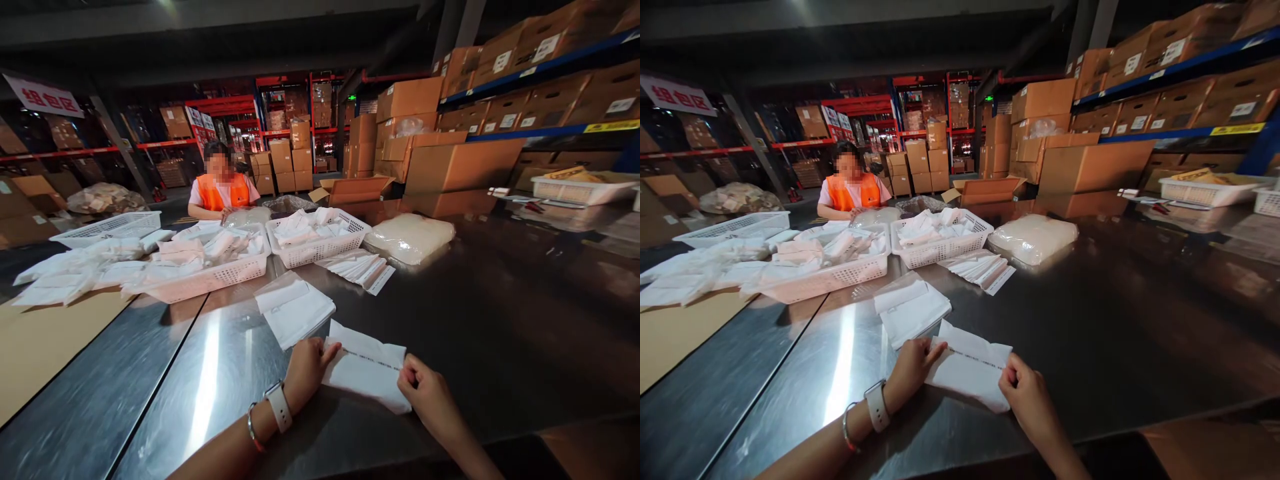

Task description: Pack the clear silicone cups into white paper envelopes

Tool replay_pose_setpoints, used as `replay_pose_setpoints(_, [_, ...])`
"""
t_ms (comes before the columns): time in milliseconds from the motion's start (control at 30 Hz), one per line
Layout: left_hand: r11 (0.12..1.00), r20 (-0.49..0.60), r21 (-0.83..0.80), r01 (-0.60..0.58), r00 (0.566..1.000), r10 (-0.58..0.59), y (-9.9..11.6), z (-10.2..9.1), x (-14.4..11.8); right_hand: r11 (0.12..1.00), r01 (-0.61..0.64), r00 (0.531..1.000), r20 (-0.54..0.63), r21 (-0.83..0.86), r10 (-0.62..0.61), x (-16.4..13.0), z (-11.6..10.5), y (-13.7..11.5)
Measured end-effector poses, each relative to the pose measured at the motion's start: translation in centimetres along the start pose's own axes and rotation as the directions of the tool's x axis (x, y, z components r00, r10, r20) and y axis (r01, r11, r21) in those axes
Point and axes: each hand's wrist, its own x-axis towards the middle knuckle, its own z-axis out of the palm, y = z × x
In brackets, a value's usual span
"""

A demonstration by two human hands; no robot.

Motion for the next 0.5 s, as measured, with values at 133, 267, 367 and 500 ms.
replay_pose_setpoints(133, [0.972, -0.17, 0.168, -0.167, 0.966, 0.195, 0.2, -0.2, -0.5, 0.999, -0.007, 1.0, 0.018, 0.042, 0.007, -0.1, 0.0, 0.0])
replay_pose_setpoints(267, [0.747, 0.024, 0.239, -0.621, 0.772, 0.635, 0.7, -0.4, -1.1, 1.0, 0.001, 1.0, 0.018, 0.021, -0.002, 0.1, 0.3, 0.3])
replay_pose_setpoints(367, [0.724, 0.24, 0.144, -0.675, 0.733, 0.636, 1.0, -0.4, -1.3, 0.991, 0.124, 0.992, 0.031, -0.044, -0.123, 0.5, 0.9, 1.4])
replay_pose_setpoints(500, [0.808, 0.26, 0.109, -0.579, 0.801, 0.539, 0.7, 0.0, -1.2, 0.912, 0.307, 0.951, 0.038, -0.271, -0.308, 0.4, 1.6, 2.9])
